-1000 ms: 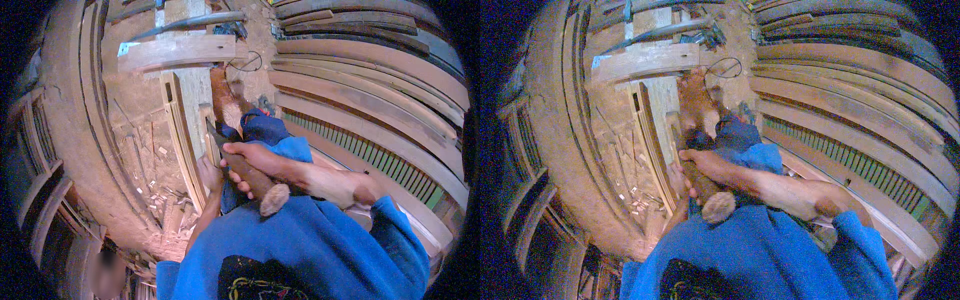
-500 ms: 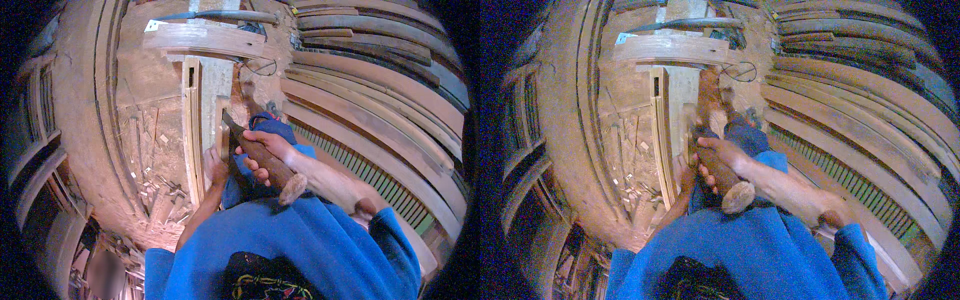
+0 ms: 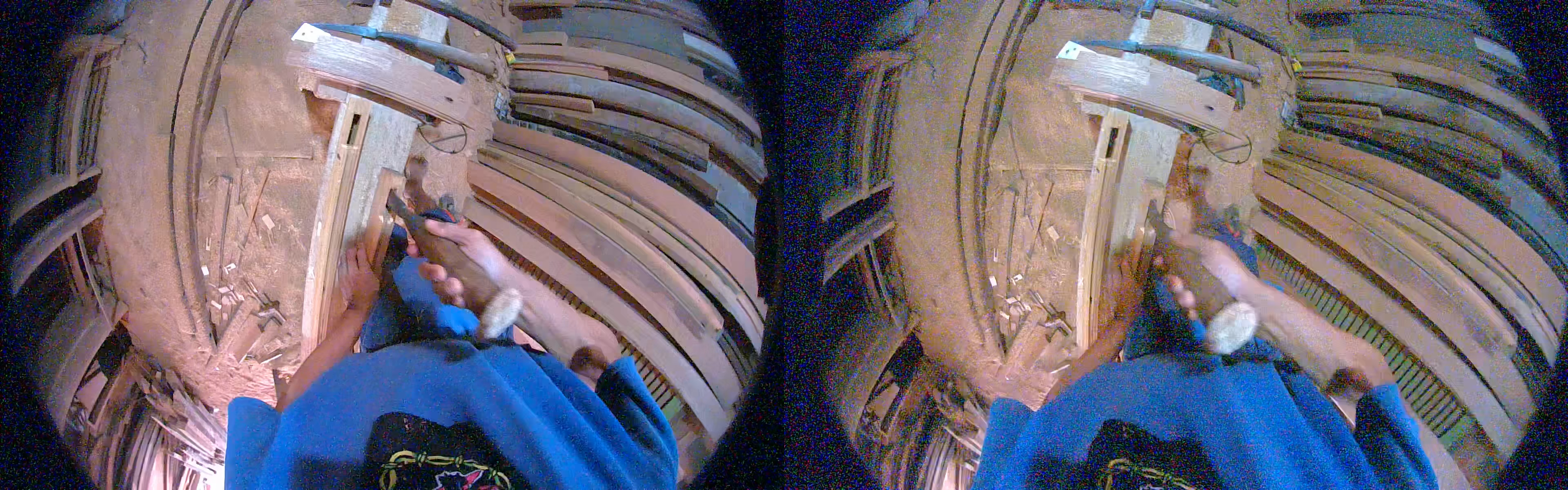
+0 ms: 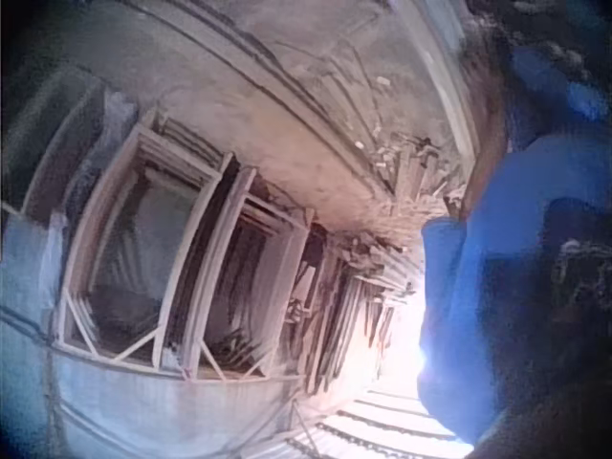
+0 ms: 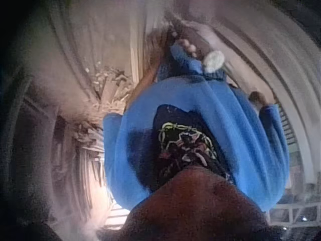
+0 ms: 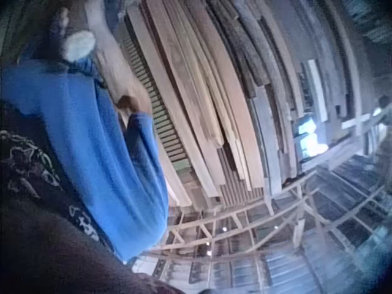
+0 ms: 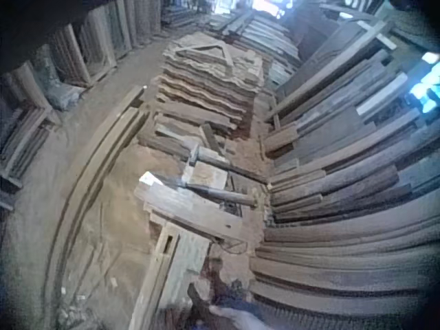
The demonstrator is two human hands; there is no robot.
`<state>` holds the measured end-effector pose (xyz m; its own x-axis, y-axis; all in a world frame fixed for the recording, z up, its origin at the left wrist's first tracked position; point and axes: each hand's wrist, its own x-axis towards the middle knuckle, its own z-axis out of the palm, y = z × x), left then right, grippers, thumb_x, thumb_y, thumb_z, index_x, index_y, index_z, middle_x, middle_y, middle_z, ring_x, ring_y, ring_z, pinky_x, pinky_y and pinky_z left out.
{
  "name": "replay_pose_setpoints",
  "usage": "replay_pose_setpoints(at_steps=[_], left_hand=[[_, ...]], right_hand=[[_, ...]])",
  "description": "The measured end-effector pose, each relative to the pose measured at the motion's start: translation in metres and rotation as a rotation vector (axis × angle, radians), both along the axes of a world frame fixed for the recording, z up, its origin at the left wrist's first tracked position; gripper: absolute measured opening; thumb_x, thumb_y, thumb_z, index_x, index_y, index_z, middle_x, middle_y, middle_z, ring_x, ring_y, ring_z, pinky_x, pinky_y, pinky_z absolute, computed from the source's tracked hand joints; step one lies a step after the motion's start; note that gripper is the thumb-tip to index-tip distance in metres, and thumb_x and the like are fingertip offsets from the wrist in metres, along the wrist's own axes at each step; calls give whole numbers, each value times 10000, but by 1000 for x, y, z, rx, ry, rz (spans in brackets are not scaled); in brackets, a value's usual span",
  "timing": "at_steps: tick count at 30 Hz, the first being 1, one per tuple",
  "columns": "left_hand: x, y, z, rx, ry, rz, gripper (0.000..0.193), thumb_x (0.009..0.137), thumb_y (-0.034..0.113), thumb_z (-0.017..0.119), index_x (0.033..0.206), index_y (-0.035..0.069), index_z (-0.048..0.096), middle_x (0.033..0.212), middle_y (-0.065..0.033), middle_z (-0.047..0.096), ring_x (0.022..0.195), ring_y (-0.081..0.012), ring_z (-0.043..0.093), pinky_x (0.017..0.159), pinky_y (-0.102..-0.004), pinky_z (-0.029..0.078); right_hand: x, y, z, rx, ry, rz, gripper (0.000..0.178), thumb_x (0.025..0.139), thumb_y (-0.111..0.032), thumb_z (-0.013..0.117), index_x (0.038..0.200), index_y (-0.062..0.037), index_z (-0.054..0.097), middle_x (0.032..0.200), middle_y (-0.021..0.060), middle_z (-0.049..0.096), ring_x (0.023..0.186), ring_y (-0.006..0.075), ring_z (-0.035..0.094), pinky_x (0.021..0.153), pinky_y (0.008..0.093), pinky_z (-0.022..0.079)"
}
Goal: The person uses a hammer and chisel to split a small wooden block, then uses a hand plane to smooth the edges of the resulting pieces. The person repeatedly planes the wood and inspects the surfaces.
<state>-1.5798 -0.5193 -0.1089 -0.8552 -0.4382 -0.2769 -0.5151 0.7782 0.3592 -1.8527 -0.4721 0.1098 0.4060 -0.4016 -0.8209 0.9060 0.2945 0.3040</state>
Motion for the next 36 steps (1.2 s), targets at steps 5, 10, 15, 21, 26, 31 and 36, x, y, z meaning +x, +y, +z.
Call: replay_pose_setpoints(at_steps=[5,10,15,21,26,31,36], left_hand=[[12,12,6,72,6,145,498,866,160,626,1344,51,538,1250,-176,580,1127,-392,594,972,-478,504],[2,6,10,158,-110,159,466,891,163,583,1345,70,541,1267,-161,582,1151,-387,595,948,-497,517],[-3,4,14,83,-45,134,486,879,181,602,1347,69,541,1289,-159,583,1172,-388,596,959,-490,518],[1,6,17,91,-73,127,508,877,186,591,1365,59,529,1303,-156,584,1191,-391,588,993,-497,501],[-1,5,8,142,-19,170,490,880,163,574,1354,47,536,1306,-163,585,1183,-382,593,971,-508,517],[0,2,8,72,-50,101,504,869,165,588,1357,53,531,1293,-145,580,1182,-372,590,977,-492,520],[6,5,10,135,-136,101,525,857,151,605,1369,75,516,1311,-156,556,1226,-398,556,999,-501,503]], right_hand=[[2,-5,-5,-44,15,-7,486,990,-597,445,1111,-141,564,680,10,570,453,156,520,369,344,441],[-4,-10,-6,-6,-147,-54,475,981,-593,466,1102,-145,568,669,9,572,450,176,533,364,358,433],[-2,-12,17,107,-104,-2,492,1028,-537,438,1177,-88,572,683,93,574,440,223,579,355,404,538],[7,-19,15,69,0,-10,464,1005,-566,436,1126,-132,545,642,24,562,411,181,517,349,336,438],[17,-13,12,97,-16,38,488,1002,-595,422,1146,-145,545,647,24,554,409,192,498,351,337,440],[22,-11,17,155,-50,174,486,1008,-605,399,1159,-166,544,647,23,545,423,191,499,372,370,431],[27,-18,6,142,-48,46,495,1001,-616,401,1144,-162,537,648,30,545,429,207,493,385,377,420]])
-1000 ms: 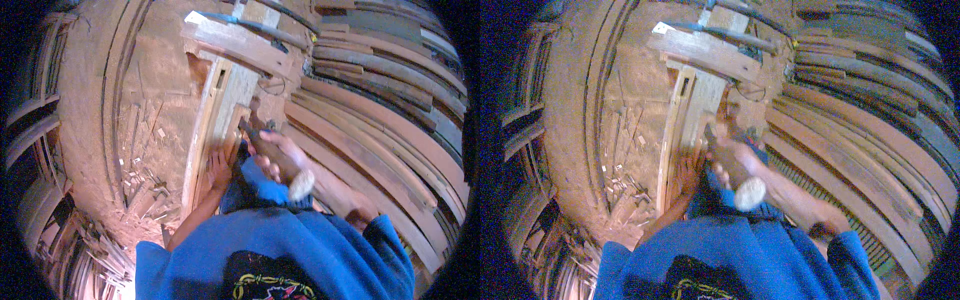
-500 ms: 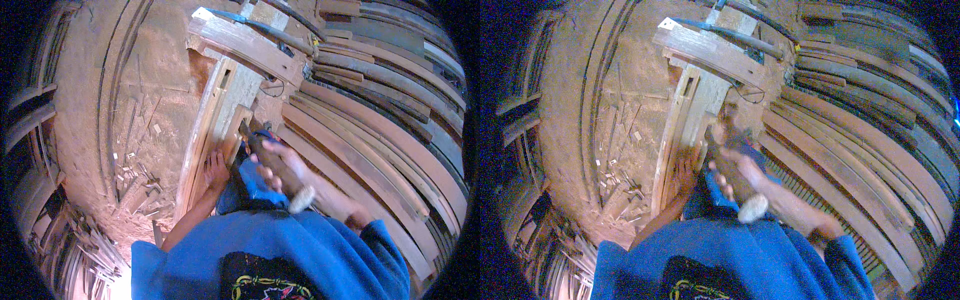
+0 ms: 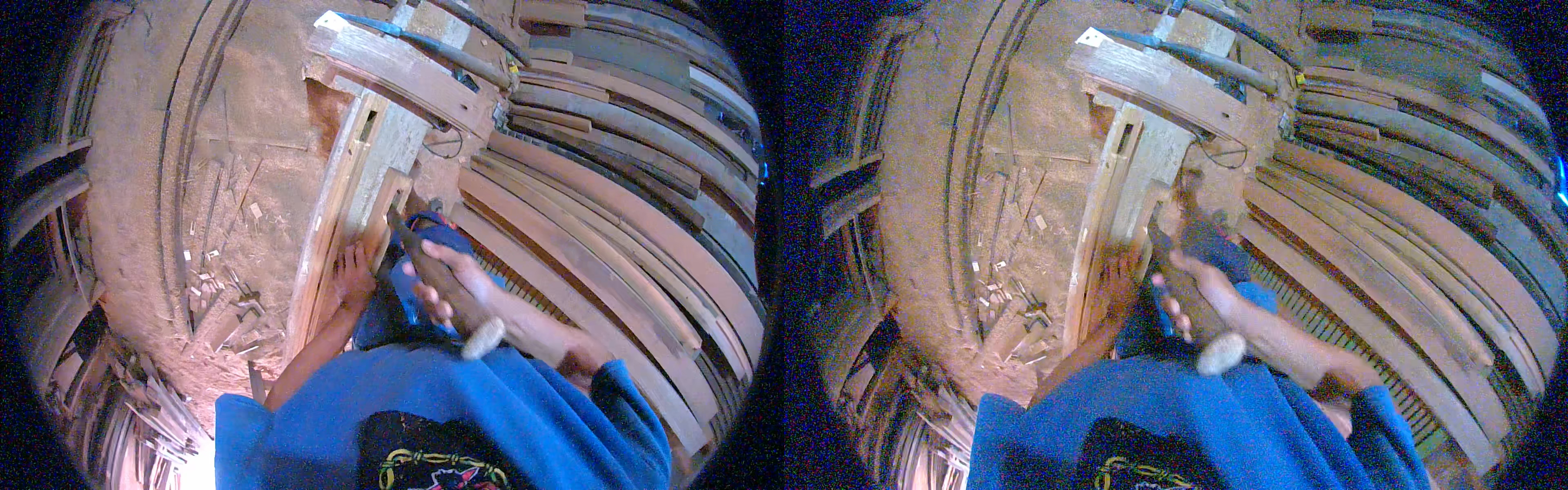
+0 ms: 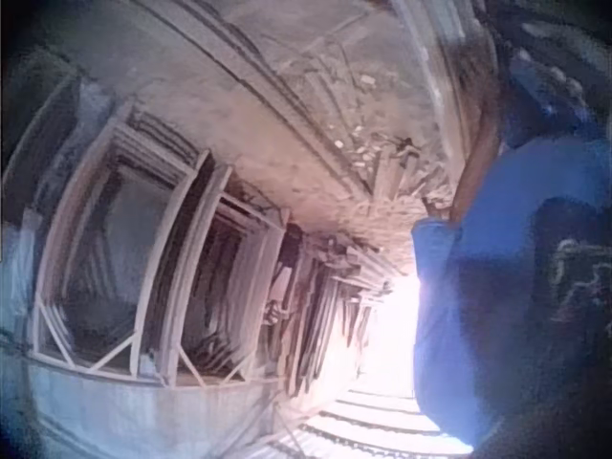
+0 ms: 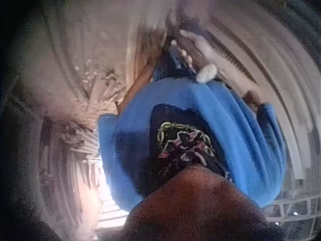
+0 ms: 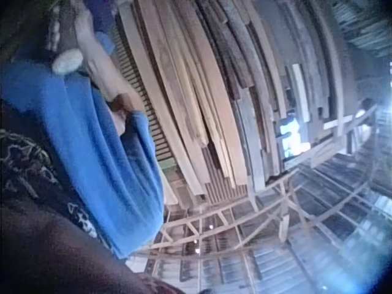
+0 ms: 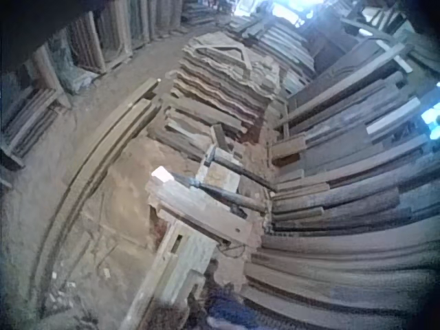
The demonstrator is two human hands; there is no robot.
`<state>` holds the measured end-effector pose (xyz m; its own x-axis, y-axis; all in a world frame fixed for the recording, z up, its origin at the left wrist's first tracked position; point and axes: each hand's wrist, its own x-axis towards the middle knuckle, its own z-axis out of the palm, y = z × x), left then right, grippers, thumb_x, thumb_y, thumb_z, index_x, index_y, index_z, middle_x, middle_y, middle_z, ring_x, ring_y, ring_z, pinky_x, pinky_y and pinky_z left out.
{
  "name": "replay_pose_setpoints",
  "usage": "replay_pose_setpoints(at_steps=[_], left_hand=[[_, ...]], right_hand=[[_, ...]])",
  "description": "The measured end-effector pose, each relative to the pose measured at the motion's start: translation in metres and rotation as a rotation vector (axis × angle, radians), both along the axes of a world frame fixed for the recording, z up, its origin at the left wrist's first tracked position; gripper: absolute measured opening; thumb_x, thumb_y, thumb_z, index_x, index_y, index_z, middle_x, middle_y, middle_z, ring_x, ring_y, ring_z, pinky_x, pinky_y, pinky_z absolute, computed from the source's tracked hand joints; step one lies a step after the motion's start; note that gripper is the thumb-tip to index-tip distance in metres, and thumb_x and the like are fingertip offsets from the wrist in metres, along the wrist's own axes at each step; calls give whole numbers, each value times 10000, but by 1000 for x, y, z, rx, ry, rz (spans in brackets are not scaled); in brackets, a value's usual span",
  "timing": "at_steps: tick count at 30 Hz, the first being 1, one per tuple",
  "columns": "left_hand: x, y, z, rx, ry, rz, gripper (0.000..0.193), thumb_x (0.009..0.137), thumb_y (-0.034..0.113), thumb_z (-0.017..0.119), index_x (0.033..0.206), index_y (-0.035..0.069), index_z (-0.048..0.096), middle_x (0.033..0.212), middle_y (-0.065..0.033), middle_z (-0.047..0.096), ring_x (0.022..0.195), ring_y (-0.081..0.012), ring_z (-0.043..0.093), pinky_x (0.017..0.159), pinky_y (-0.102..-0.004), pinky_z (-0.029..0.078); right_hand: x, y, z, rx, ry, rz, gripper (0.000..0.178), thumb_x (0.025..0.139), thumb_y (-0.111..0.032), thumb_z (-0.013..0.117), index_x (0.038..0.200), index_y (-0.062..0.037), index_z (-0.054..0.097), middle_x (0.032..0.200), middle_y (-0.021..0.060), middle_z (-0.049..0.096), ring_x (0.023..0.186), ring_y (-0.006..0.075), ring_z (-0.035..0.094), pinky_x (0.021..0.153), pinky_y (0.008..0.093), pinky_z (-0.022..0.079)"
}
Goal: The person uses a hammer and chisel to split a small wooden block, then uses a hand plane to smooth the edges of the resulting pieces. The person repeatedly planes the wood and inspects the surfaces.
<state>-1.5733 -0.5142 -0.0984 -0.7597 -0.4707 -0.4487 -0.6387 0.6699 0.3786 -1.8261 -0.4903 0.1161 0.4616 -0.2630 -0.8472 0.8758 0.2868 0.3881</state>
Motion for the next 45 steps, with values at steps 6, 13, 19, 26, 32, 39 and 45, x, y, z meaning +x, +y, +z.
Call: replay_pose_setpoints(at_steps=[6,13,19,26,32,39,45], left_hand=[[-2,2,-10,34,32,6,483,868,188,608,1329,74,523,1304,-179,552,1264,-413,523,1057,-510,450],[-15,-7,20,31,-30,117,492,799,212,681,1239,33,558,1261,-185,568,1227,-425,544,1047,-506,452],[-25,-13,42,-14,235,169,606,715,214,758,1251,18,555,1103,-174,569,1053,-393,570,919,-492,481],[-31,3,58,-158,92,365,602,692,92,707,1269,21,547,1217,-189,591,1197,-394,552,1060,-488,425],[-64,26,64,-317,36,599,501,714,4,656,1206,31,568,1131,-160,599,1105,-380,577,977,-482,457],[-92,35,80,-397,-42,839,368,815,13,538,1171,63,615,1113,-159,646,1116,-355,594,1031,-490,430],[-93,33,87,-450,-91,928,426,819,-12,548,1227,95,607,1197,-168,658,1186,-366,589,1096,-489,395]], right_hand=[[4,2,-13,-23,73,62,490,984,-611,441,1118,-151,543,673,10,540,470,187,516,422,372,450],[1,36,29,-236,-137,-371,532,1034,-539,431,1301,-89,523,738,91,579,465,216,564,380,382,517],[-74,57,62,-232,869,246,472,1005,-524,492,1219,-104,483,630,61,549,424,215,564,387,356,489],[-223,15,-15,-261,2042,1299,571,947,-370,648,1363,-34,449,1025,192,656,794,335,689,690,468,547],[-307,-53,-96,-429,2272,1646,554,943,-354,617,1390,-70,453,1262,263,590,1028,453,657,847,564,542],[-338,-78,-144,-600,2284,1669,509,927,-302,646,1355,-68,504,1240,248,574,1040,458,637,856,551,539],[-352,-79,-160,-680,2306,1748,541,915,-279,681,1359,-20,513,1239,233,563,1114,429,609,907,519,519]])
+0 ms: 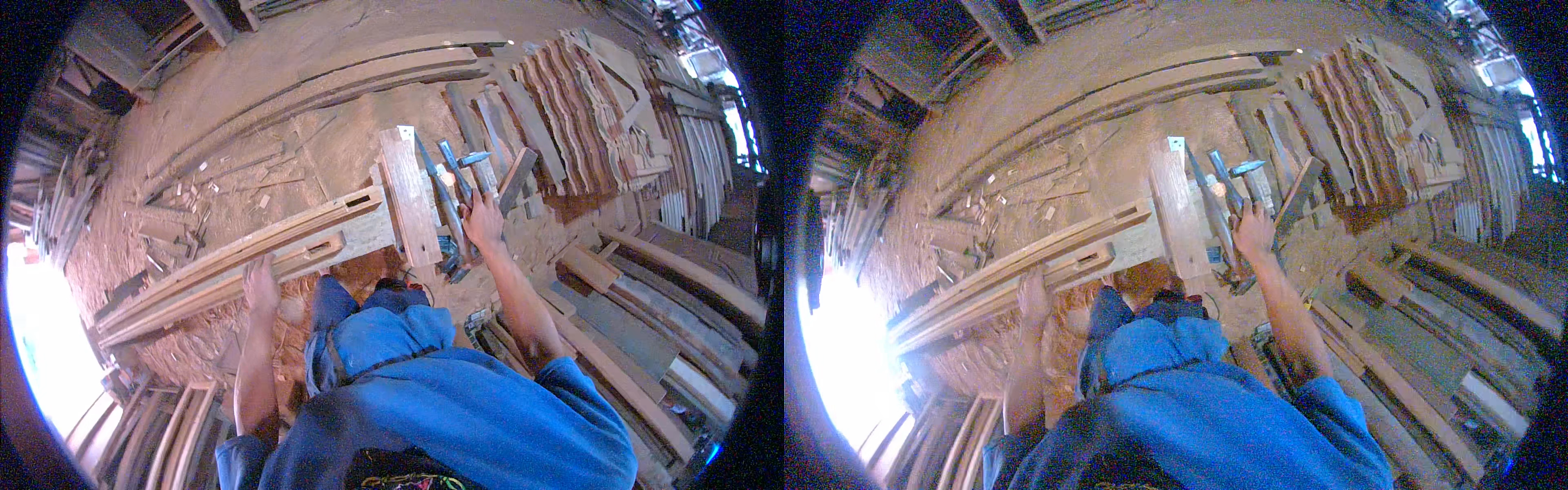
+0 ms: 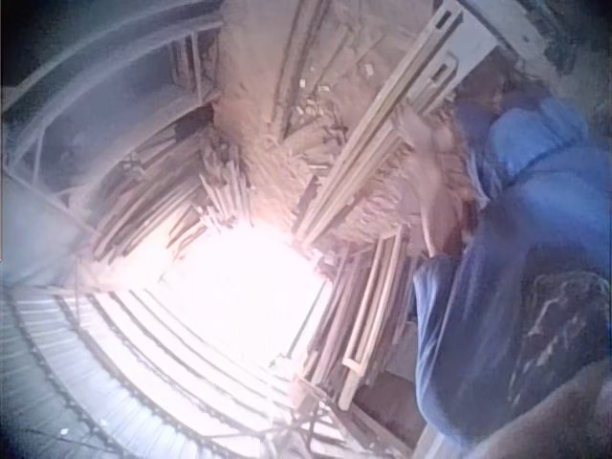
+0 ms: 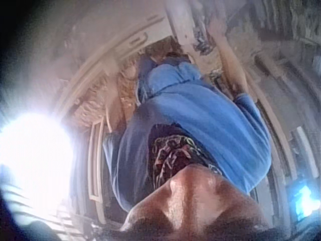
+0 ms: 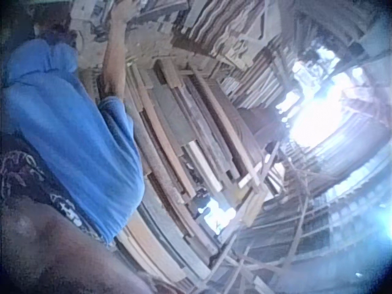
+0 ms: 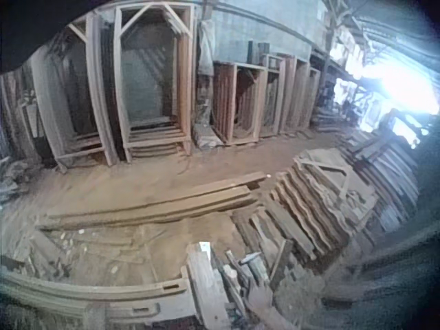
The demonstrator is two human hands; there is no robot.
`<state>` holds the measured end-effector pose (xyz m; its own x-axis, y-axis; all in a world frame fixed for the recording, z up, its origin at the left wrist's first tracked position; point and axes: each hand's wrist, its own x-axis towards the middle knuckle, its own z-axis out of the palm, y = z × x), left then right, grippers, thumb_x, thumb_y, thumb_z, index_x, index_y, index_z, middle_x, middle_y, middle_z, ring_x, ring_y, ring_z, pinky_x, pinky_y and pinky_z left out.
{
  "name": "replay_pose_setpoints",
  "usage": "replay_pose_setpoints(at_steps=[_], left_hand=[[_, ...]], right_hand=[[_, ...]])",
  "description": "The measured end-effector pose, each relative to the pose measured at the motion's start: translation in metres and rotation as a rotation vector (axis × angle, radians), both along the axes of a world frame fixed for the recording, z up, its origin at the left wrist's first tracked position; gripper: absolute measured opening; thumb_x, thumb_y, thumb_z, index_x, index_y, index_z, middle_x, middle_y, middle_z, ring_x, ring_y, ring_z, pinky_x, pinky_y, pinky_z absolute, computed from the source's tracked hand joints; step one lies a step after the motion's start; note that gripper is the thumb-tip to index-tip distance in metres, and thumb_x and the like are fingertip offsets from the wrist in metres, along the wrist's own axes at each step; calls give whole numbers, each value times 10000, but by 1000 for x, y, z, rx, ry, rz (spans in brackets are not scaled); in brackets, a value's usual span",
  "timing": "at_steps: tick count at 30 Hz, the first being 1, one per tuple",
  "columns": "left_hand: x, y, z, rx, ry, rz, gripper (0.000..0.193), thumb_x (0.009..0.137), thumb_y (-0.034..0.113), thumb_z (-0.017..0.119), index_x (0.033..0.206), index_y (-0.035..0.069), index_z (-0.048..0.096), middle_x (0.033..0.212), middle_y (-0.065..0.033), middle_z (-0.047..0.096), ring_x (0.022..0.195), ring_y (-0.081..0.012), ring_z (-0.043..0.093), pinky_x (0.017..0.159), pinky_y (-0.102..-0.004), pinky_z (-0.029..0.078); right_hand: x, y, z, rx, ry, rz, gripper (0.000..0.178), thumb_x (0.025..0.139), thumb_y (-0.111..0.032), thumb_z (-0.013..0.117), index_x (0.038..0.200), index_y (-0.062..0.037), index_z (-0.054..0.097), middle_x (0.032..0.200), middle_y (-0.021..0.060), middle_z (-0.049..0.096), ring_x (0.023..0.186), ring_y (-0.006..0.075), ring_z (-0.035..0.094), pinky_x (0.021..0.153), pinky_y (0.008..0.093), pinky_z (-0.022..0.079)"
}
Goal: The person uses a hammer and chisel to split a small wooden block, then uses a hand plane to smooth the edges of the resulting pieces. The person repeatedly planes the wood and inspects the surfaces.
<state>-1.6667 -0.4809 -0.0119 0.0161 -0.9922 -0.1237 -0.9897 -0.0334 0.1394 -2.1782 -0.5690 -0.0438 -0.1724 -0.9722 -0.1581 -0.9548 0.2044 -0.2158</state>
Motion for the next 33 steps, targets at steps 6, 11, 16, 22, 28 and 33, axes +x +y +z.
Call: replay_pose_setpoints(at_steps=[6,11,16,22,28,33], left_hand=[[-10,-9,-6,110,19,15,499,772,-40,642,1256,67,584,1236,-165,632,1228,-379,541,1112,-511,364],[-18,-7,-8,95,-28,59,497,769,-22,658,1254,63,586,1239,-160,615,1225,-375,530,1121,-525,340],[-14,-4,-20,69,-38,75,457,787,-6,622,1238,54,589,1264,-158,603,1237,-385,518,1126,-538,326],[-11,1,-22,2,26,46,453,797,19,600,1247,56,575,1295,-152,592,1249,-381,507,1124,-546,325],[-9,1,-16,-63,67,9,535,737,23,668,1262,65,571,1238,-133,587,1235,-345,500,1093,-519,339],[-8,9,-14,-262,164,-15,560,737,82,686,1284,47,572,1236,-145,568,1230,-352,485,1089,-516,349]], right_hand=[[-9,-1,3,-139,-61,97,527,917,-291,677,1339,-6,543,1229,263,555,1118,460,581,919,523,502],[-5,7,12,-293,-11,148,513,902,-278,689,1323,-18,554,1211,262,562,1106,459,577,934,542,480],[15,34,22,-161,-10,267,615,881,-333,700,1371,-20,497,1108,234,625,1046,433,625,902,534,508],[38,44,22,112,43,205,715,863,-255,704,1455,-31,370,1106,243,685,952,419,685,837,519,547],[39,71,82,43,-133,70,678,904,-222,651,1486,-20,368,1183,270,660,982,445,676,837,527,548],[41,89,188,68,-415,346,683,907,-274,698,1480,-43,408,1334,230,611,1128,413,648,949,481,531]])
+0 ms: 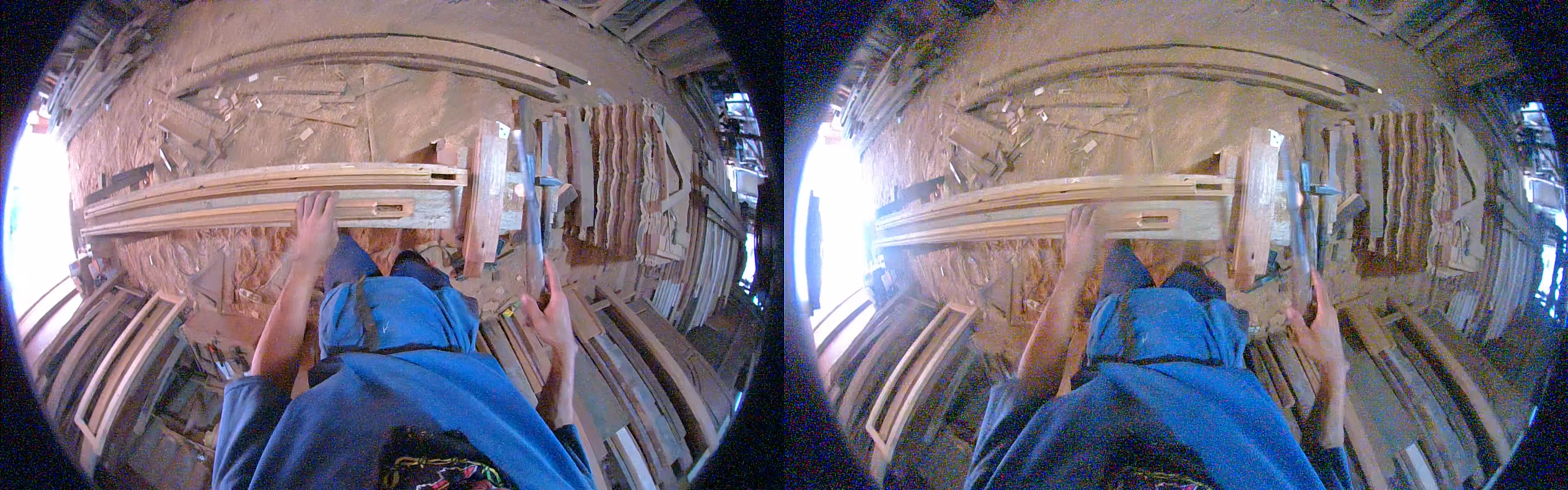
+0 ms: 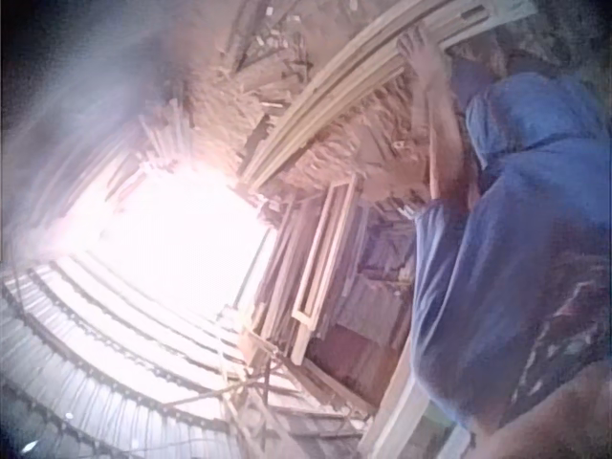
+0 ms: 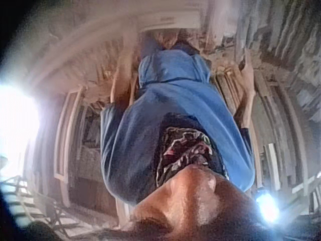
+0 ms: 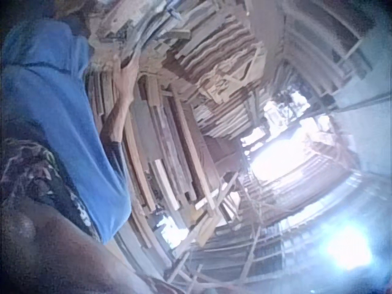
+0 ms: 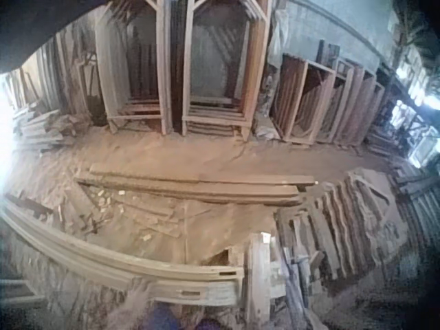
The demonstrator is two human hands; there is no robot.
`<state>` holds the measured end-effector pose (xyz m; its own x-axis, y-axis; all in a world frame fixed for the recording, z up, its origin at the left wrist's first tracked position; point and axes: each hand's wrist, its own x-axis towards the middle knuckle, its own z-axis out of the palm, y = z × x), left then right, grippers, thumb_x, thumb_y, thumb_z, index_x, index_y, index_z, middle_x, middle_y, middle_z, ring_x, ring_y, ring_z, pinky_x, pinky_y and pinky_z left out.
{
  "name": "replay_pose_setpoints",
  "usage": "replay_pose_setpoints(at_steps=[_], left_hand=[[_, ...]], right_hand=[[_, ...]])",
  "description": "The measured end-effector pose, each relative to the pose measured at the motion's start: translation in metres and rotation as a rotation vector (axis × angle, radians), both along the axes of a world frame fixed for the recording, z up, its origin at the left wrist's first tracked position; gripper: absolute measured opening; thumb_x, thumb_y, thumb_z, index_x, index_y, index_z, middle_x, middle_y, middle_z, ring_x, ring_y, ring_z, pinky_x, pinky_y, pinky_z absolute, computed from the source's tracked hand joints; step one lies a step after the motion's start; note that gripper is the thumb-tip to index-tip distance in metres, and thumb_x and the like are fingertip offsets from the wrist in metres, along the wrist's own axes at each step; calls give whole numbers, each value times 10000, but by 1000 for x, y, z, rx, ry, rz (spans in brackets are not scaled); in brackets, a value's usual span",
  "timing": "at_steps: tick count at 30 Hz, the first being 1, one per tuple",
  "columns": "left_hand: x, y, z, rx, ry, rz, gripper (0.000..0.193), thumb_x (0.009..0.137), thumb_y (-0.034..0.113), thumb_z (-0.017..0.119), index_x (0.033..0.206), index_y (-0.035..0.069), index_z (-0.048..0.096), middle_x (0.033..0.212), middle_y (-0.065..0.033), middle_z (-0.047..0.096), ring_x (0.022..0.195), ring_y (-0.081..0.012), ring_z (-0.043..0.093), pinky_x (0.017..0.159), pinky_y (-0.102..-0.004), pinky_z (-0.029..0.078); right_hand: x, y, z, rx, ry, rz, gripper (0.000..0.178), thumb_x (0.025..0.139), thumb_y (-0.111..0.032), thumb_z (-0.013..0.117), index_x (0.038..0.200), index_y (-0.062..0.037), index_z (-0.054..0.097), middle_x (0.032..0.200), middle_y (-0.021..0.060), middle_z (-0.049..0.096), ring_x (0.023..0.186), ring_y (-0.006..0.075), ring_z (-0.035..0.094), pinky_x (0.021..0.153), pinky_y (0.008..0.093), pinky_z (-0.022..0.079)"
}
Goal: The person uses a hammer and chisel to split a small wooden block, then uses a hand plane to smooth the edges of the resulting pieces. The person repeatedly planes the wood and inspects the surfaces.
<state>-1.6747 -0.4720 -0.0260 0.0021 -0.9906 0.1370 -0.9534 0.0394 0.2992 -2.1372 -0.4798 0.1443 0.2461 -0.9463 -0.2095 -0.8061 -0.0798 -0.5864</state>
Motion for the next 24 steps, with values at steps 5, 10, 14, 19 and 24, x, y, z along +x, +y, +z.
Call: replay_pose_setpoints(at_steps=[5,10,14,19,24], left_hand=[[-52,3,25,-89,245,-88,521,754,123,699,1259,62,588,1241,-153,570,1232,-358,503,1074,-522,385],[-140,-6,56,-109,513,-421,617,833,177,668,1417,70,499,1253,-145,571,1225,-341,523,1061,-509,416],[-171,-21,55,-31,437,-511,638,854,204,644,1451,81,455,1314,-143,561,1250,-339,535,1094,-498,410],[-187,-28,55,0,505,-523,490,867,171,607,1331,48,507,1224,-148,584,1204,-337,563,1064,-493,427],[-188,-43,53,69,688,-475,447,748,210,730,1127,51,555,1125,-166,631,1080,-379,618,952,-499,488]], right_hand=[[32,-18,58,258,338,284,643,905,-262,697,1497,-252,446,1369,135,609,1096,394,662,906,507,546],[79,-39,72,287,674,445,626,900,-258,689,1479,-354,472,1241,114,658,943,362,697,789,515,566],[99,-54,91,339,705,427,626,878,-230,713,1464,-314,509,1192,111,644,1042,364,661,861,503,532],[112,-69,119,388,705,500,584,897,-278,682,1458,-310,519,1219,160,652,1120,374,640,942,514,529],[126,-95,151,441,538,545,582,844,-252,714,1407,-204,575,1280,150,608,1184,372,602,1037,470,484]])
